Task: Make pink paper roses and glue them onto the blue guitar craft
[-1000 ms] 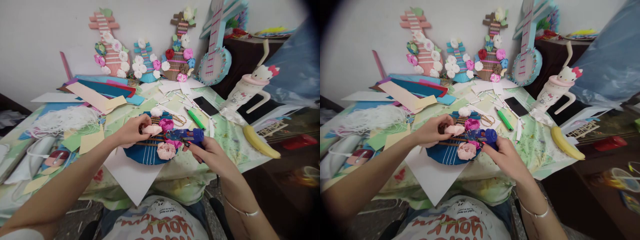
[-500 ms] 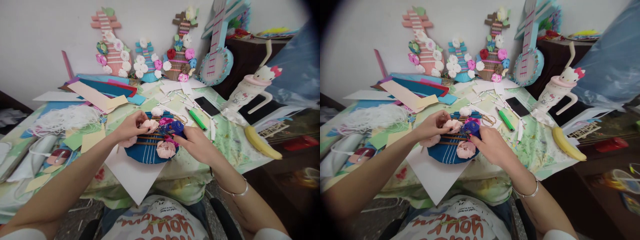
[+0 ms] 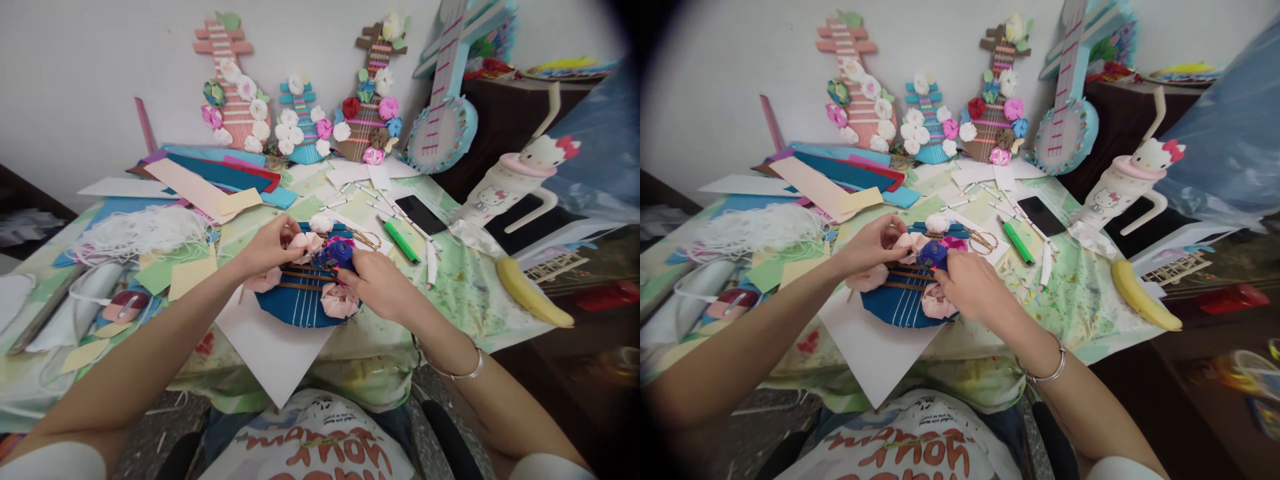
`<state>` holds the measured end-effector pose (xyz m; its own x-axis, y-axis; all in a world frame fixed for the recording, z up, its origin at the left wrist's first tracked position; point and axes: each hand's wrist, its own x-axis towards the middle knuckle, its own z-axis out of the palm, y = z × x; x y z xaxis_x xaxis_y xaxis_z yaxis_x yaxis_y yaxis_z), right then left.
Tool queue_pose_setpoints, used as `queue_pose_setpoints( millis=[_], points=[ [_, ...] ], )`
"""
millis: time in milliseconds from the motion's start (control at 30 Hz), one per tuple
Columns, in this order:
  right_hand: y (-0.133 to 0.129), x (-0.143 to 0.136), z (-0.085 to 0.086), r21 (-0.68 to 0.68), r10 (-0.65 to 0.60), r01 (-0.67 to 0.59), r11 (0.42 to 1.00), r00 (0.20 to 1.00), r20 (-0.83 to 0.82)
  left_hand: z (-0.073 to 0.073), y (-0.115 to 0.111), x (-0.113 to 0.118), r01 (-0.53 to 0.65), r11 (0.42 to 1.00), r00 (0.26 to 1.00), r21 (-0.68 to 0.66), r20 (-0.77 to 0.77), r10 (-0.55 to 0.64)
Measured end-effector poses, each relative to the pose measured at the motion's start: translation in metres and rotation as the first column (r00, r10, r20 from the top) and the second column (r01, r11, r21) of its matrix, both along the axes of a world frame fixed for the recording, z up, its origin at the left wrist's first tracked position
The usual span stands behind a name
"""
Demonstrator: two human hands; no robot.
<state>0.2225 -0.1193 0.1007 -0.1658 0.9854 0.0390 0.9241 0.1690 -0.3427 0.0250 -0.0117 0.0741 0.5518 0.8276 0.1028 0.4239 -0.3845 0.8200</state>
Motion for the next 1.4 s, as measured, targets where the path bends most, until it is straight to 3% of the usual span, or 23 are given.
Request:
queue_pose_setpoints(
  millis=[167, 400, 867, 1400],
  points=[
    [0.002, -0.002, -0.001, -0.008, -0.024, 0.024, 1.0, 1.0, 0.018, 0.003, -0.003, 0.002, -0.003, 0.999, 1.0, -0.046, 0.03, 0.004],
    [-0.001, -0.003, 0.001, -0.041, -0.037, 0.04, 0.998, 0.996, 0.079, 0.004, -0.003, 0.002, -0.014, 1.0, 1.0, 0.016, 0.007, 0.013],
    [-0.003, 0.003, 0.001, -0.048, -0.06, 0.068, 0.997, 0.987, 0.149, -0.001, 0.0, 0.0, 0.003, 1.0, 1.0, 0.005, 0.028, -0.003],
    [-0.01, 0.008, 0.007, -0.06, -0.116, 0.128, 0.99, 0.976, 0.182, 0.005, -0.003, 0.0, 0.007, 1.0, 1.0, 0.015, 0.016, -0.007]
  ],
)
